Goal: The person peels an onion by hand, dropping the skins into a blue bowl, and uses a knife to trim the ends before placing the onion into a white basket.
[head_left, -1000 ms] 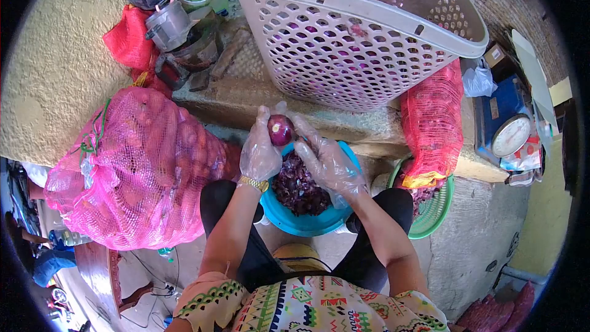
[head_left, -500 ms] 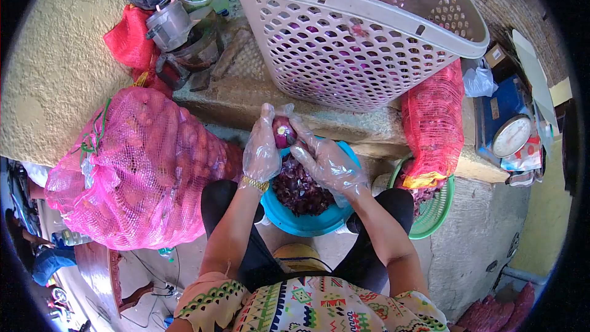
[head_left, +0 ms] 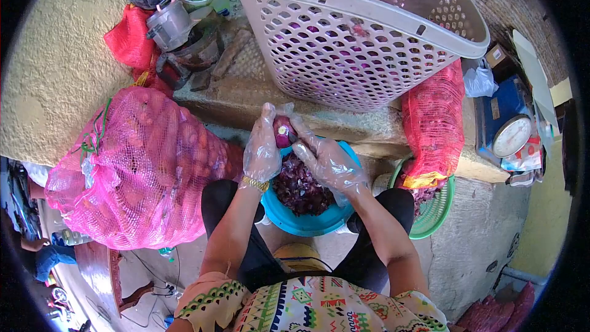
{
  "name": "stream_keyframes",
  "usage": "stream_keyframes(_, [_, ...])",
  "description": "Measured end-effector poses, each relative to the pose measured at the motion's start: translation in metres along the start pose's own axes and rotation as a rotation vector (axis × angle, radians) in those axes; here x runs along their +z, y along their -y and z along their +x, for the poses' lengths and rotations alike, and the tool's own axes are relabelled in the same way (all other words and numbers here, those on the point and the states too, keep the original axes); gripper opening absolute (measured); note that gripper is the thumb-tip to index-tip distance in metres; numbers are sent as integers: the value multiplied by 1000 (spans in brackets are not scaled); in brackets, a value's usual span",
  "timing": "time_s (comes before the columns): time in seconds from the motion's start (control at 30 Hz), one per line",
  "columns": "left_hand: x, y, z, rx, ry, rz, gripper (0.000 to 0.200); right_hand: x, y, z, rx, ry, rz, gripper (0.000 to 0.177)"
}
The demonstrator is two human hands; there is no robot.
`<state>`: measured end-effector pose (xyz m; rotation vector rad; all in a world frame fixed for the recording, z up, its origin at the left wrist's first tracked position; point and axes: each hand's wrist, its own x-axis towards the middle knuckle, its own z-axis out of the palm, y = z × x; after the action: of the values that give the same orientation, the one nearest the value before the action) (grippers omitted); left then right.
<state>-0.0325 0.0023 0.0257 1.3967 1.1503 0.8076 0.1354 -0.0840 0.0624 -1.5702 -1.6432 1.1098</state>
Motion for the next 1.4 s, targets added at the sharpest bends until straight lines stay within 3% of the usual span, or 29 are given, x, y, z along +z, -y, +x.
stream_keyframes(0.23, [1, 1, 1, -66, -6, -40, 70, -3, 4, -1, 12, 8, 12, 57])
stream_keyframes(0.4, [5, 10, 5, -65, 29, -303, 70, 1, -1, -1, -58, -39, -9, 53])
stream_keyframes(0.6, [11, -7, -4, -46, -17, -260, 72, 12, -11, 4, -20, -62, 93, 52])
stream_keyframes(0.67, [13, -1, -2, -53, -25, -307, 70, 26, -19, 6, -148, -268, 200, 45])
stream_keyframes(0.7, [14, 2, -1, -60, -33, -353, 69, 27, -19, 4, -148, -268, 201, 45])
stream_keyframes(0.77, [14, 4, 0, -73, -40, -378, 67, 29, -18, 2, 204, -189, 561, 39])
stream_keyframes(0.83, [13, 3, -2, -86, -47, -403, 65, 30, -24, 4, 248, -158, 680, 43])
stream_keyframes(0.9, [8, -5, -10, 249, -70, 93, 62, 27, -24, 5, 292, -126, 799, 49])
stream_keyframes(0.97, [4, -1, -10, 315, -95, 260, 62, 21, -19, 4, 384, -128, 843, 51])
stream_keyframes(1.0, [3, 1, -10, 380, -120, 426, 62, 20, -17, 3, 384, -128, 842, 51])
stream_keyframes(1.03, [4, 2, -10, 380, -120, 425, 62, 20, -16, 2, 232, -157, 583, 52])
stream_keyframes(1.07, [6, 0, -10, 363, -118, 299, 64, 19, -15, 1, 81, -182, 322, 54])
stream_keyframes(1.1, [7, 0, -9, 345, -114, 174, 66, 18, -16, 2, 81, -181, 322, 54])
stream_keyframes(1.17, [6, 0, -8, 308, -91, 102, 68, 13, -18, 3, -116, -161, 41, 58])
stream_keyframes(1.23, [5, -1, -5, 271, -66, 30, 70, 9, -11, 1, -62, -107, 43, 58])
stream_keyframes(1.3, [3, -6, -2, -18, 5, -154, 52, 7, -9, 1, -8, -51, 45, 58])
stream_keyframes(1.33, [4, -5, -2, -18, 5, -154, 52, 8, -9, 1, -21, -50, 25, 58])
stream_keyframes(1.4, [6, -1, 0, 43, -37, -92, 71, 8, -9, 2, -33, -49, 6, 57])
